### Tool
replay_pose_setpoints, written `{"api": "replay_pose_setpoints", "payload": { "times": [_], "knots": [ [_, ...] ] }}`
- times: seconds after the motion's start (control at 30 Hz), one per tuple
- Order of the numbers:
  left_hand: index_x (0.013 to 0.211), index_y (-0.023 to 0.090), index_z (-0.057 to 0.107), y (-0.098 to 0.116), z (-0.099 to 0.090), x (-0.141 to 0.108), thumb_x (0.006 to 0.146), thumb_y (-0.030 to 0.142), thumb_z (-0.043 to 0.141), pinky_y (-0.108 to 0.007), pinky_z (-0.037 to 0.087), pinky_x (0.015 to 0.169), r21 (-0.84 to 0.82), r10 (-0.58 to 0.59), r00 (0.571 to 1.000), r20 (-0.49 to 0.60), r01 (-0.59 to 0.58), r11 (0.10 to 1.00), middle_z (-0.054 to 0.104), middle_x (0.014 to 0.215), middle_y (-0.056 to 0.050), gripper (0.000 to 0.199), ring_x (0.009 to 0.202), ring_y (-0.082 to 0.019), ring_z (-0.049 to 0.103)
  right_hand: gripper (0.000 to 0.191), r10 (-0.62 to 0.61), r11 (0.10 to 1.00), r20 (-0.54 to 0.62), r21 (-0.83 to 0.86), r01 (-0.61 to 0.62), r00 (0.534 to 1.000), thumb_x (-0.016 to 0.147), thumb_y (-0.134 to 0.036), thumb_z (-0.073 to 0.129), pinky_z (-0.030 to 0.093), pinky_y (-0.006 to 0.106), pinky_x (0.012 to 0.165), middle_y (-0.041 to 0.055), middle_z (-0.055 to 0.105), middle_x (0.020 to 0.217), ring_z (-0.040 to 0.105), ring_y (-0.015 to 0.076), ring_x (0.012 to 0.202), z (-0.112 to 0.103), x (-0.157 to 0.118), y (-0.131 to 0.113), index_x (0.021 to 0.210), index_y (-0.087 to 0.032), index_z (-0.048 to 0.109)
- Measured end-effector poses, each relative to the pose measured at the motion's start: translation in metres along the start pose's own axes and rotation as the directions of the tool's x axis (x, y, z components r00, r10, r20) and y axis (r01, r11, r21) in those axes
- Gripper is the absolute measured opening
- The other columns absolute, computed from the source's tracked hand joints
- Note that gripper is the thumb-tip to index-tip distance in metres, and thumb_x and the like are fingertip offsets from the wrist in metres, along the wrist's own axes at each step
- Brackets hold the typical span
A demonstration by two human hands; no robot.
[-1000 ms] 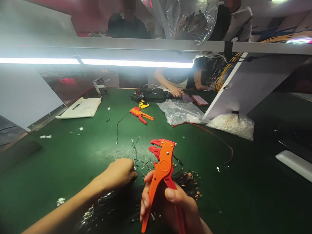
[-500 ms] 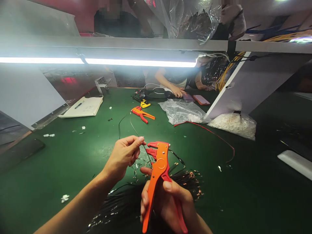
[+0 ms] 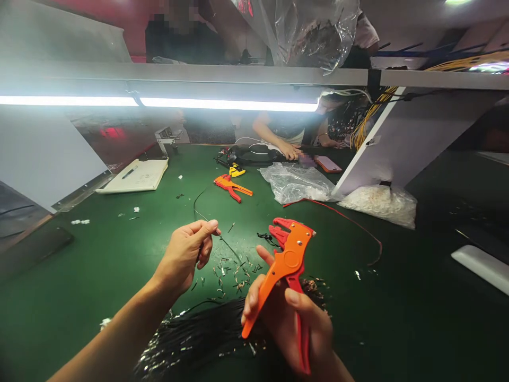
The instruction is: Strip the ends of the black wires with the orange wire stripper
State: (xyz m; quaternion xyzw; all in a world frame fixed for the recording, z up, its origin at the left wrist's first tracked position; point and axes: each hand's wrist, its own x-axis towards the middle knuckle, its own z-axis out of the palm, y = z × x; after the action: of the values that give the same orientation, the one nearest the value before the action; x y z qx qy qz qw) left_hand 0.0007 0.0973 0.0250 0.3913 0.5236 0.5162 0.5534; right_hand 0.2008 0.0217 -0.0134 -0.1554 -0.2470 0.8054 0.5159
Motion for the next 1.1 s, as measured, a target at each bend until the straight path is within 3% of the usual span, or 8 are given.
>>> {"api": "replay_pose_setpoints", "payload": {
  "times": [0.17,0.33,0.43,0.53,0.7,0.77,0.9,1.1],
  "knots": [
    [0.066,0.018,0.059,0.004,0.004,-0.003,0.081,0.041,0.068,-0.017,0.02,0.032,0.035,0.015,1.0,-0.015,-0.015,0.999,0.041,0.036,0.01,0.029,0.031,-0.004,0.028,0.058,0.15,0.987,0.007,-0.068,-0.149,0.989,0.087,-0.027,0.058,0.055,0.041,0.073,0.0192,0.077,0.114,0.073,0.0266,0.081,-0.004,-0.001,0.008,0.143,-0.015,0.055],
    [0.073,0.019,0.061,0.009,0.007,-0.007,0.086,0.05,0.062,-0.017,0.022,0.033,0.069,0.039,0.998,0.05,-0.042,0.997,0.043,0.039,0.01,0.035,0.033,-0.004,0.028,0.06,0.292,0.953,0.168,0.031,-0.301,0.941,0.079,-0.028,0.058,0.058,0.037,0.071,0.0204,0.056,0.149,0.077,0.0244,0.076,-0.003,0.001,0.016,0.136,-0.011,0.063],
    [0.081,0.017,0.068,0.011,0.004,-0.016,0.085,0.055,0.063,-0.017,0.023,0.032,0.119,0.002,0.984,0.176,-0.024,0.993,0.048,0.045,0.008,0.039,0.036,-0.006,0.033,0.06,0.311,0.947,0.158,0.037,-0.32,0.937,0.077,-0.032,0.059,0.058,0.036,0.068,0.021,0.06,0.144,0.077,0.0239,0.073,0.0,0.0,0.015,0.134,-0.011,0.064],
    [0.084,0.017,0.07,0.011,-0.002,-0.029,0.08,0.043,0.073,-0.016,0.03,0.035,0.163,-0.032,0.968,0.25,-0.01,0.987,0.059,0.059,0.005,0.026,0.042,-0.006,0.041,0.057,0.288,0.957,0.138,-0.006,-0.291,0.948,0.08,-0.031,0.058,0.058,0.034,0.065,0.021,0.073,0.127,0.075,0.0233,0.071,0.002,0.0,0.014,0.133,-0.011,0.065],
    [0.062,0.016,0.066,-0.004,-0.006,-0.046,0.074,0.028,0.077,-0.022,0.049,0.052,0.196,-0.061,0.956,0.287,0.003,0.981,0.066,0.062,-0.001,0.021,0.056,-0.013,0.061,0.058,0.306,0.952,0.167,-0.027,-0.305,0.937,0.082,-0.031,0.057,0.059,0.035,0.065,0.0195,0.081,0.093,0.075,0.0249,0.07,-0.002,0.002,0.018,0.134,-0.007,0.062],
    [0.062,0.017,0.065,-0.012,-0.005,-0.049,0.076,0.029,0.076,-0.025,0.053,0.056,0.172,-0.048,0.965,0.257,0.003,0.985,0.069,0.064,-0.003,0.022,0.06,-0.016,0.066,0.06,0.309,0.951,0.179,-0.054,-0.305,0.934,0.081,-0.031,0.058,0.059,0.034,0.065,0.0197,0.08,0.089,0.075,0.0252,0.07,-0.003,0.003,0.018,0.135,-0.005,0.06],
    [0.064,0.017,0.065,-0.018,-0.012,-0.047,0.082,0.035,0.074,-0.02,0.044,0.046,0.086,0.053,0.993,0.104,-0.062,0.994,0.06,0.057,0.005,0.027,0.045,-0.008,0.053,0.061,0.25,0.965,0.121,-0.114,-0.237,0.961,0.08,-0.021,0.06,0.057,0.04,0.074,0.0201,0.074,0.121,0.076,0.0261,0.079,-0.005,0.003,0.014,0.14,-0.012,0.057],
    [0.081,0.021,0.077,-0.011,-0.03,-0.056,0.081,0.034,0.079,-0.022,0.049,0.059,0.01,0.186,0.98,-0.064,-0.186,0.982,0.069,0.07,0.003,0.013,0.053,-0.008,0.06,0.068,0.195,0.972,-0.031,-0.124,-0.197,0.98,0.081,-0.014,0.064,0.051,0.048,0.086,0.0071,0.072,0.097,0.069,0.0263,0.089,0.003,0.0,0.017,0.146,-0.023,0.048]
  ]
}}
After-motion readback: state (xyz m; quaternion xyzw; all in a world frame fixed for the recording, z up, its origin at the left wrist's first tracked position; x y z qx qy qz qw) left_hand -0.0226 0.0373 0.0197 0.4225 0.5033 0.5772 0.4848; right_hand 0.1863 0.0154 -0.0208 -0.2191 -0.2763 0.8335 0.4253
